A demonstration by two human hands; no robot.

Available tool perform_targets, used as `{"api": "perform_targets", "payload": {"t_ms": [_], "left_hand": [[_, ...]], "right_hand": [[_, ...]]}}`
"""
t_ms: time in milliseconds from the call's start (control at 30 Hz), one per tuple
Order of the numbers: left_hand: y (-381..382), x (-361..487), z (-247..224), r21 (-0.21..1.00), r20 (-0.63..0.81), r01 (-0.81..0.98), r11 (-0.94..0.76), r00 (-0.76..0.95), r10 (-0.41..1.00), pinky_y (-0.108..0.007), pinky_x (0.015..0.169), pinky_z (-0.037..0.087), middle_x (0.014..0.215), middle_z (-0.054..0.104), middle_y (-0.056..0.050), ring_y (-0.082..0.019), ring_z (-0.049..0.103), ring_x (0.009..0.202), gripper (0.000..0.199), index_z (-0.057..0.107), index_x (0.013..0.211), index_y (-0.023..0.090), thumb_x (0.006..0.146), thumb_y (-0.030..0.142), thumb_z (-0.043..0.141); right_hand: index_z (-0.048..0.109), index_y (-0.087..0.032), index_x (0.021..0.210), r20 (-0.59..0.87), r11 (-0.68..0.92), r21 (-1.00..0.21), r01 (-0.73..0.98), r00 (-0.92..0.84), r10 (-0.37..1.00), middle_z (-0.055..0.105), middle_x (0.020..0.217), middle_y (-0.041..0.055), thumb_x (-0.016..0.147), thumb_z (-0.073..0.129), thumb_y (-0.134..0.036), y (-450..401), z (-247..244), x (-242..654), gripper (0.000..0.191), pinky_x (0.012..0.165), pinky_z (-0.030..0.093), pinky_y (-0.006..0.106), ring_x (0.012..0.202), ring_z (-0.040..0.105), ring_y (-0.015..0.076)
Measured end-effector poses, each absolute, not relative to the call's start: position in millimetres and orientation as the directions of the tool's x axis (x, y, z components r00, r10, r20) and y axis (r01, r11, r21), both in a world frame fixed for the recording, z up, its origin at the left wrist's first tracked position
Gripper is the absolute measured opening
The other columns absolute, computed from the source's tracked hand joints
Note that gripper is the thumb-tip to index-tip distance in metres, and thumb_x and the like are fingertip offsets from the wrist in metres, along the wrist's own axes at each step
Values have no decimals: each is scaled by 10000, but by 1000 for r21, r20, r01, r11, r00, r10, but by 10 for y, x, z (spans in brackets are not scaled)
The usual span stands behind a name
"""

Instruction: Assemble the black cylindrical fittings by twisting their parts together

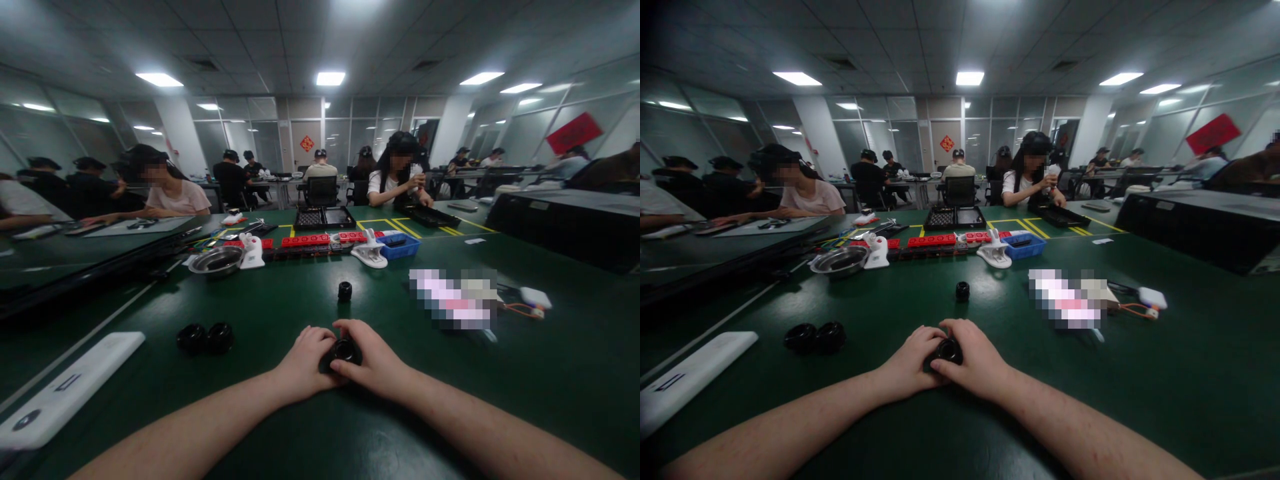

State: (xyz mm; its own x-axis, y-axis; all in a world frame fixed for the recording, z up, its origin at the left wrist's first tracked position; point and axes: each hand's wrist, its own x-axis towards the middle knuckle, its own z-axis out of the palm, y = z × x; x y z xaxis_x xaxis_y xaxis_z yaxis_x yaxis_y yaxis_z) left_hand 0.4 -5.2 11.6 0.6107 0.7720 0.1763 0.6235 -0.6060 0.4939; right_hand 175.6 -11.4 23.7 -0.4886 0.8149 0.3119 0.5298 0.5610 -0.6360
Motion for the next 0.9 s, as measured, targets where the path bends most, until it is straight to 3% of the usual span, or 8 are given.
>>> {"api": "perform_targets", "payload": {"t_ms": [300, 467, 633, 900], "left_hand": [[-51, -11, 110, 514, 157, 628, -585, 601, 783, -399, 882, 339, 1053, 512, -54, -243, 442, 977, 464, 522, 1068, 210, 649, 371, 639], [-38, -13, 81, 495, 172, 623, -606, 613, 771, -420, 930, 298, 1069, 506, -53, -243, 437, 998, 431, 547, 1014, 211, 643, 405, 649], [-42, -1, 73, 470, 185, 636, -613, 608, 772, -388, 867, 355, 1018, 516, -46, -232, 453, 956, 394, 550, 975, 209, 655, 423, 637], [-39, -3, 66, 474, 201, 621, -624, 614, 763, -399, 903, 325, 1033, 514, -49, -232, 450, 968, 436, 533, 1022, 207, 651, 408, 645]], "right_hand": [[432, -163, 1125, 319, 634, -681, 368, -629, 708, 518, 1070, 84, 628, 512, -32, -167, 285, 1780, 520, 877, 399, 346, 985, 496, 192], [421, -171, 1142, 329, 610, -671, 421, -569, 754, 505, 1100, 95, 670, 573, -130, -161, 275, 1773, 497, 887, 383, 383, 1006, 480, 216], [427, -165, 1140, 319, 570, -647, 507, -499, 806, 511, 1074, 96, 706, 603, -244, -129, 237, 1769, 475, 866, 384, 393, 997, 476, 225], [454, -171, 1092, 301, 560, -673, 483, -513, 804, 536, 999, 71, 677, 610, -191, -134, 268, 1756, 443, 824, 418, 362, 930, 514, 203]]}}
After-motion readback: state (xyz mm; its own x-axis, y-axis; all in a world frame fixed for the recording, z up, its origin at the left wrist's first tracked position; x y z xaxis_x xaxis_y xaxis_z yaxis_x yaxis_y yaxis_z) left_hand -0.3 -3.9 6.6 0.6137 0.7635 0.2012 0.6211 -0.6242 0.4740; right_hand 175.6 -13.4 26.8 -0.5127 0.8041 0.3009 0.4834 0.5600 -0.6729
